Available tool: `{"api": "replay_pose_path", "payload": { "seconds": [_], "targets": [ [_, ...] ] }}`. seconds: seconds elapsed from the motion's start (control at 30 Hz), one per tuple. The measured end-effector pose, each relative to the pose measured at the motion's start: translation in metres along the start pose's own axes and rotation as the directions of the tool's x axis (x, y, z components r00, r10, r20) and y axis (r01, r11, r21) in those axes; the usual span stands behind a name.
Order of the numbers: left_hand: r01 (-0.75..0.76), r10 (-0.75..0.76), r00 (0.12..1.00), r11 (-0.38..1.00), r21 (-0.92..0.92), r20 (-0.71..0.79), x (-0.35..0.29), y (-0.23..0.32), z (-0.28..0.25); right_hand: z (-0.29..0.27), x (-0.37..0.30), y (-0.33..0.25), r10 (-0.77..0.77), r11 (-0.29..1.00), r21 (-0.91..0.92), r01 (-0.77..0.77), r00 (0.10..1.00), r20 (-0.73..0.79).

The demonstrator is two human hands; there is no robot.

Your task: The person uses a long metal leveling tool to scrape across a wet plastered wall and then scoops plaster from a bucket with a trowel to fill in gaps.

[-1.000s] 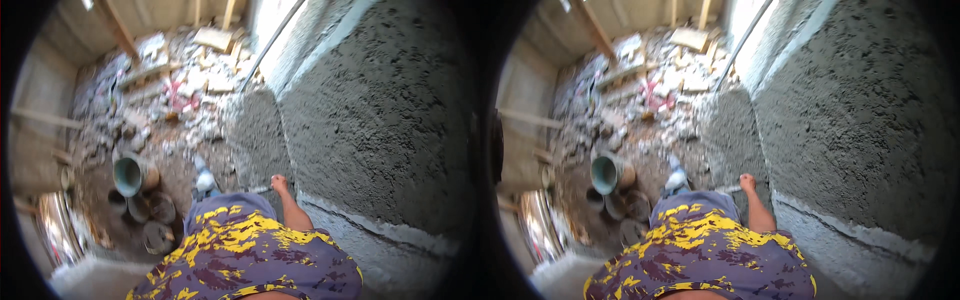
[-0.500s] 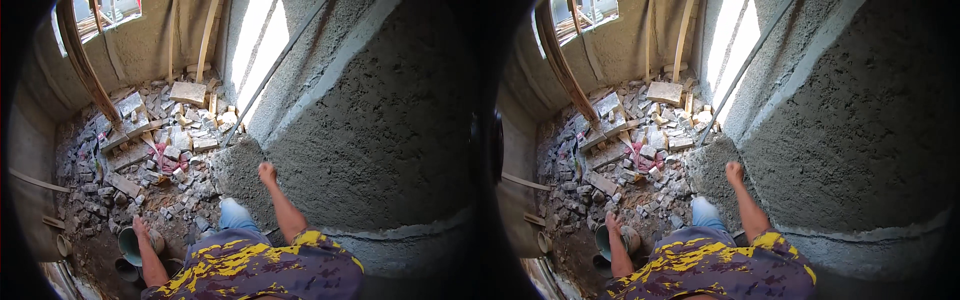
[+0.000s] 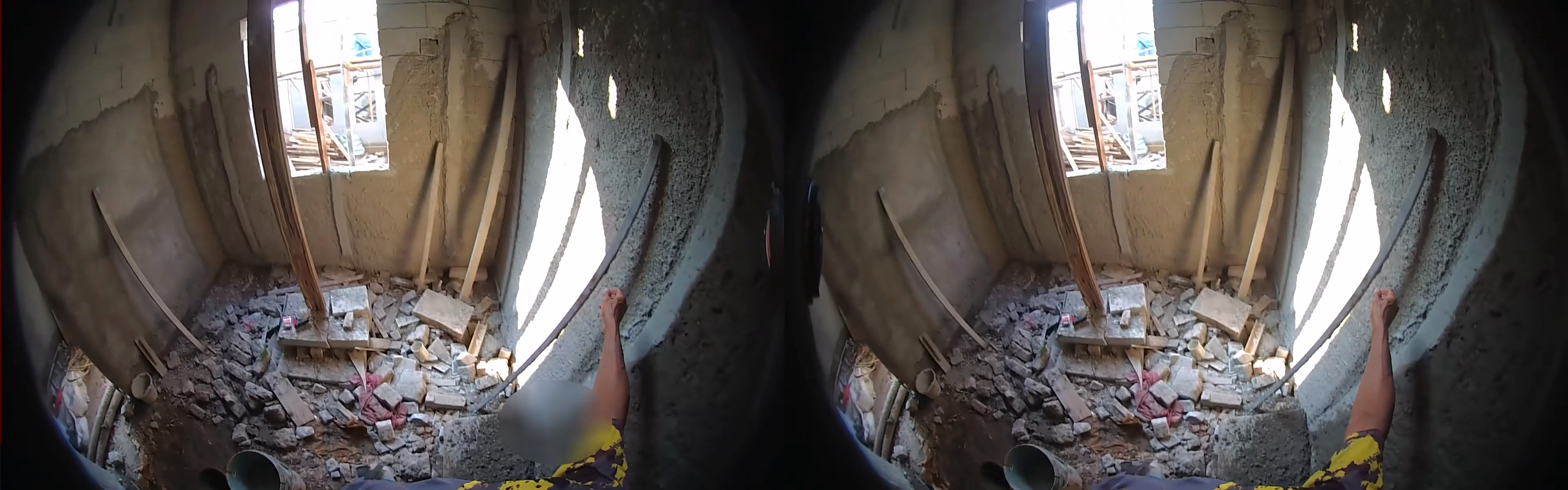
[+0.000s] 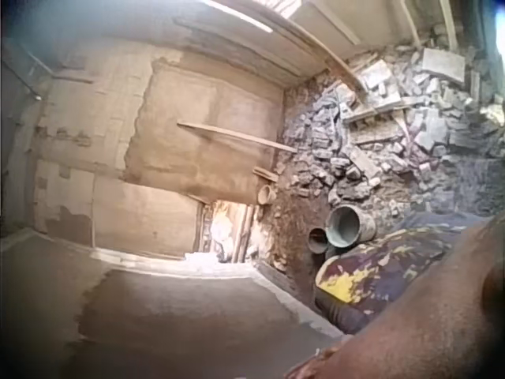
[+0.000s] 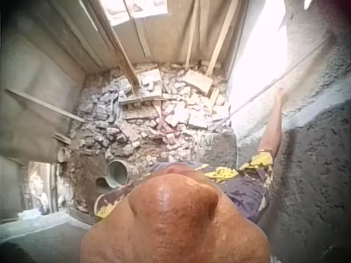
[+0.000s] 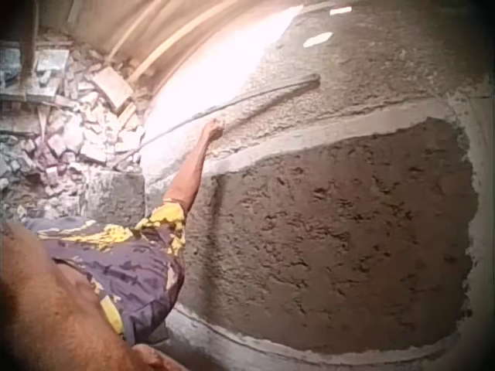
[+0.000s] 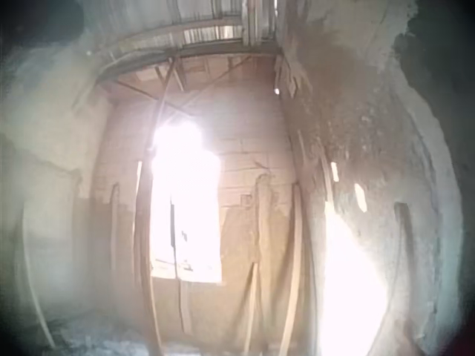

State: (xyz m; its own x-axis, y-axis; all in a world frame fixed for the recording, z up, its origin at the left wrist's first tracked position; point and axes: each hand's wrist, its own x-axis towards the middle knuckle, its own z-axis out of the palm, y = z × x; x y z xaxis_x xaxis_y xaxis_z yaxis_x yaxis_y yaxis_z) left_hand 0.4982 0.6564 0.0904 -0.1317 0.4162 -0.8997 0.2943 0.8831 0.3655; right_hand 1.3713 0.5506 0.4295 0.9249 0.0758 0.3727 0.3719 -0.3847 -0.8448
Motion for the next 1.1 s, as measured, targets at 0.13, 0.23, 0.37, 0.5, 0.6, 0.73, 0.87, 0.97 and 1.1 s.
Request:
{"api": "replay_pose_path", "payload": {
  "seconds": [0.13, 0.23, 0.37, 0.5, 0.6, 0.73, 0.87, 0.97, 1.1],
  "targets": [
    [-0.067, 0.067, 0.997, 0.998, 0.009, -0.031, -0.006, 0.062, 0.017, 0.005, 0.034, -0.013, -0.081, 0.942, -0.335, 0.017, 0.981, -0.177],
    [-0.108, 0.108, 0.993, 0.994, 0.018, -0.039, 0.001, 0.111, 0.030, 0.022, 0.056, 0.004, 0.043, 0.939, -0.318, -0.128, 0.964, -0.262],
    [-0.134, 0.137, 0.990, 0.985, 0.110, -0.020, 0.025, 0.193, 0.068, 0.062, 0.107, -0.025, 0.218, 0.879, -0.371, -0.298, 0.945, -0.243],
    [-0.126, 0.125, 0.992, 0.975, 0.184, 0.016, 0.056, 0.271, 0.115, 0.114, 0.166, 0.002, 0.200, 0.898, -0.324, -0.299, 0.931, -0.304],
    [-0.083, 0.071, 0.996, 0.968, 0.239, 0.059, 0.081, 0.330, 0.168, 0.156, 0.193, -0.031, 0.130, 0.870, -0.424, -0.254, 0.945, -0.300],
    [-0.073, 0.042, 0.994, 0.940, 0.332, 0.100, 0.107, 0.415, 0.235, 0.179, 0.209, -0.005, 0.222, 0.830, -0.434, -0.350, 0.922, -0.318],
    [-0.108, 0.054, 0.988, 0.917, 0.384, 0.148, 0.140, 0.494, 0.264, 0.220, 0.208, 0.003, 0.148, 0.812, -0.461, -0.357, 0.891, -0.429],
    [-0.191, 0.112, 0.969, 0.904, 0.383, 0.219, 0.163, 0.560, 0.302, 0.230, 0.227, 0.022, 0.217, 0.780, -0.408, -0.475, 0.816, -0.535],
    [-0.307, 0.216, 0.923, 0.912, 0.271, 0.320, 0.167, 0.620, 0.366, 0.255, 0.252, 0.041, 0.109, 0.805, -0.438, -0.399, 0.827, -0.552]
  ]
}}
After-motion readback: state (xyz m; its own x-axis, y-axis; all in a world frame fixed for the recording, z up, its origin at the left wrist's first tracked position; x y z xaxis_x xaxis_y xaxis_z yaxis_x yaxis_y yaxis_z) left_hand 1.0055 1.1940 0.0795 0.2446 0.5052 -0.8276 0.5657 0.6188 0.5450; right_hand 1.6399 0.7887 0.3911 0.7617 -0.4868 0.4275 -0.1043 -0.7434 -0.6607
